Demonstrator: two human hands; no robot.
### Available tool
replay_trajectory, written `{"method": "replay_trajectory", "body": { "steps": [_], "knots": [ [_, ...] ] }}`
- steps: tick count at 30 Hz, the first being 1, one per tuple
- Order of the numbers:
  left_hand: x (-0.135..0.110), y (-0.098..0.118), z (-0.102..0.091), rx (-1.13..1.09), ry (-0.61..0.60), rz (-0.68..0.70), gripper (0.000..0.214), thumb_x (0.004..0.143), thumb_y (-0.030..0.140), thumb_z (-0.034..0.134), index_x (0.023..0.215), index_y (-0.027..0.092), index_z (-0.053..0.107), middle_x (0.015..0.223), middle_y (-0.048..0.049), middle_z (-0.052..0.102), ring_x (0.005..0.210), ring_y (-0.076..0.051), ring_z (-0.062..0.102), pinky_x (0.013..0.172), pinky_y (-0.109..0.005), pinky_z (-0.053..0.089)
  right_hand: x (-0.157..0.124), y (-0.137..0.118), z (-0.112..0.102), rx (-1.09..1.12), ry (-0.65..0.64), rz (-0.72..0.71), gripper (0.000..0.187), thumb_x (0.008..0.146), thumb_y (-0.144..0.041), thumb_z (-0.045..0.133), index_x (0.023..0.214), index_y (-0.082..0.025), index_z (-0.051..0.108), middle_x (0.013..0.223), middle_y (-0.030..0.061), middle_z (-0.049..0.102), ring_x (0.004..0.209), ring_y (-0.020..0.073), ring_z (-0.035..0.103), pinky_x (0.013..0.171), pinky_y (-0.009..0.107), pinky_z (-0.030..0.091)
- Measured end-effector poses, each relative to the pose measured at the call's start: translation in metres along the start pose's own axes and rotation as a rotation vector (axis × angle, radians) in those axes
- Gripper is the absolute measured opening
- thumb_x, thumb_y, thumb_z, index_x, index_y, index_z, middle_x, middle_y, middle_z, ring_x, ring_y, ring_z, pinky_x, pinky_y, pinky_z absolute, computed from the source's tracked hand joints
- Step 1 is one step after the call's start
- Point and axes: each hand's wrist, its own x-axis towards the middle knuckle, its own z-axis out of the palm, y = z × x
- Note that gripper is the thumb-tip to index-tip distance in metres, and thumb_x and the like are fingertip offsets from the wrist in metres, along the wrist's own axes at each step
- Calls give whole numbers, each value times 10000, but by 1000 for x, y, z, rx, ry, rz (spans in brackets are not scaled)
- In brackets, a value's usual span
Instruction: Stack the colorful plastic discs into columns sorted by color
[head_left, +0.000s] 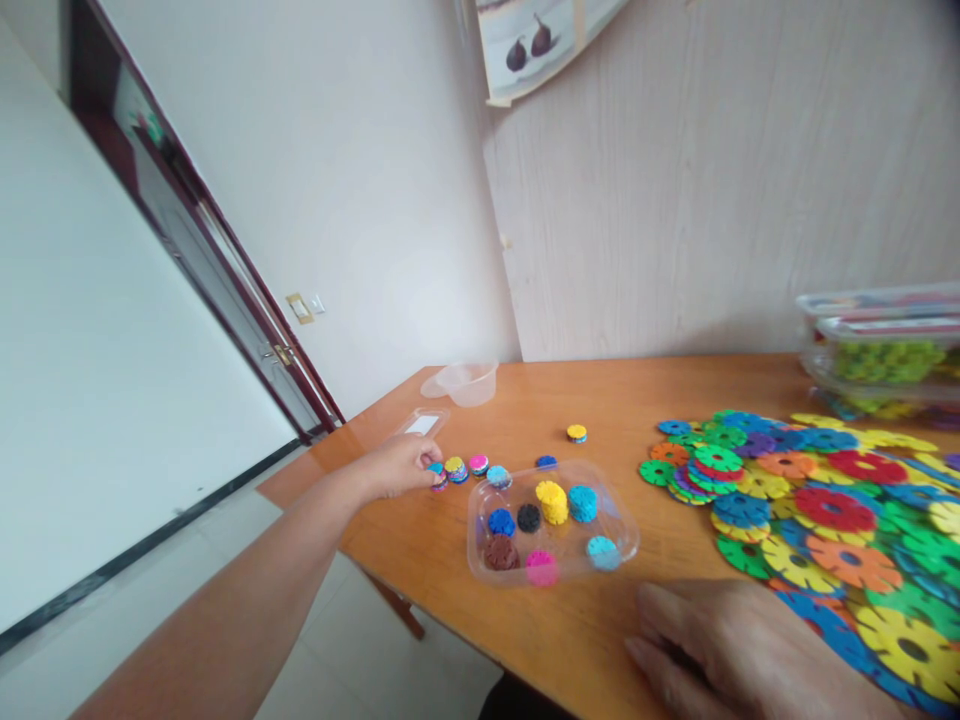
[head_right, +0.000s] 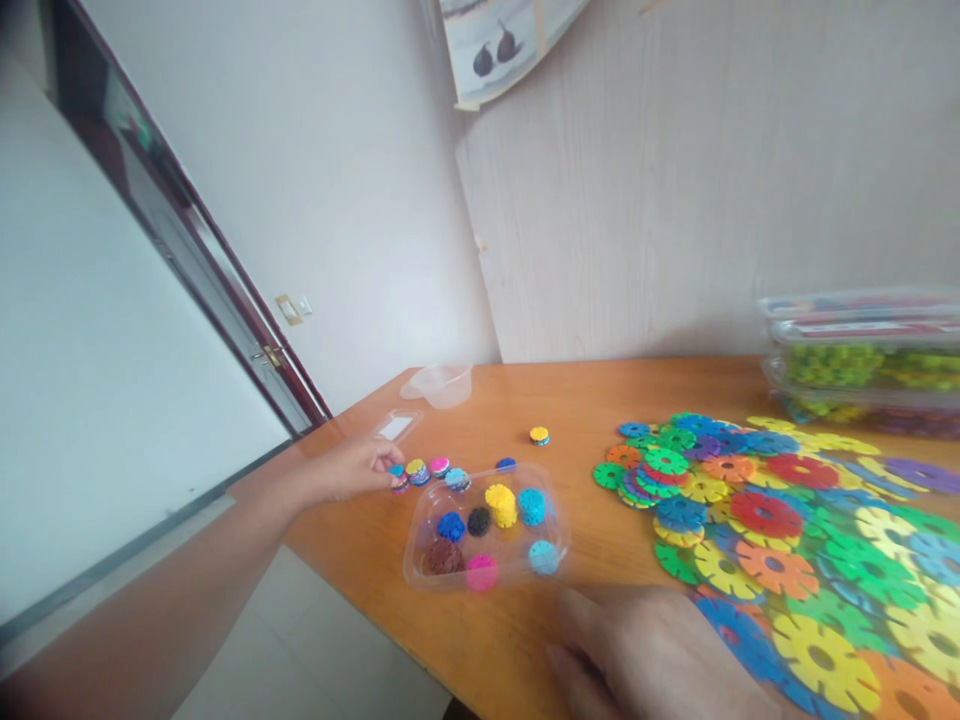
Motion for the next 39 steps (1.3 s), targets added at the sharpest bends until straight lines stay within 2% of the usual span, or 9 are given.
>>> {"method": "replay_trajectory", "body": {
  "steps": [6, 10, 12, 14, 19, 23, 29, 39],
  "knots": [
    [-1, -4, -4, -12, 41, 11, 366, 705, 443, 657, 924, 149, 643, 774, -5, 624, 727, -153, 572, 613, -233, 410, -1, -2, -3, 42, -75, 18, 187, 923, -279, 489, 756, -241, 564, 685, -15, 630, 551, 115, 569, 483, 261, 321],
    [-2, 9, -10, -8, 201, 98, 319, 743, 383, 619, 973, 162, 643, 861, -21, 632, 759, -154, 592, 676, -263, 459, -1, -5, -6, 40, -113, 23, 164, 919, -239, 497, 764, -232, 550, 706, -41, 638, 567, 90, 575, 495, 241, 316],
    [-4, 29, -11, 12, 292, 190, 294, 742, 350, 626, 979, 177, 648, 947, -33, 637, 810, -158, 605, 724, -280, 475, 0, -7, -7, 32, -107, 23, 165, 915, -234, 496, 757, -227, 544, 708, -43, 638, 576, 89, 578, 502, 239, 316],
    [-8, 57, -8, 37, 330, 249, 289, 759, 314, 620, 1020, 193, 641, 957, -32, 642, 861, -171, 613, 742, -288, 475, 0, -9, -9, 20, -110, 29, 168, 911, -231, 492, 749, -226, 538, 706, -47, 638, 578, 88, 579, 502, 238, 309],
    [-12, 124, 12, 165, 287, 482, 173, 799, 219, 581, 969, 219, 616, 946, -13, 638, 863, -159, 592, 750, -283, 446, 3, -15, -16, -46, -120, 62, 150, 883, -249, 509, 737, -227, 534, 708, -48, 652, 554, 96, 570, 485, 257, 268],
    [-4, 152, 32, 266, 210, 592, 169, 788, 189, 591, 954, 220, 601, 944, -18, 617, 888, -172, 569, 755, -289, 429, 3, -17, -17, -47, -129, 96, 137, 867, -251, 512, 740, -225, 556, 716, -32, 665, 577, 106, 587, 494, 258, 272],
    [11, 162, 49, 363, 197, 647, 116, 789, 229, 627, 892, 214, 578, 927, -18, 606, 879, -188, 542, 754, -312, 400, 5, -20, -19, -66, -150, 145, 121, 841, -258, 540, 738, -237, 600, 718, -28, 683, 575, 112, 589, 496, 255, 277],
    [11, 161, 54, 440, 215, 628, 63, 825, 276, 625, 859, 224, 635, 927, -31, 590, 901, -199, 501, 749, -319, 393, 7, -24, -22, -10, -164, 139, 110, 839, -197, 544, 745, -220, 596, 754, -30, 692, 617, 102, 601, 528, 228, 322]
  ]
}}
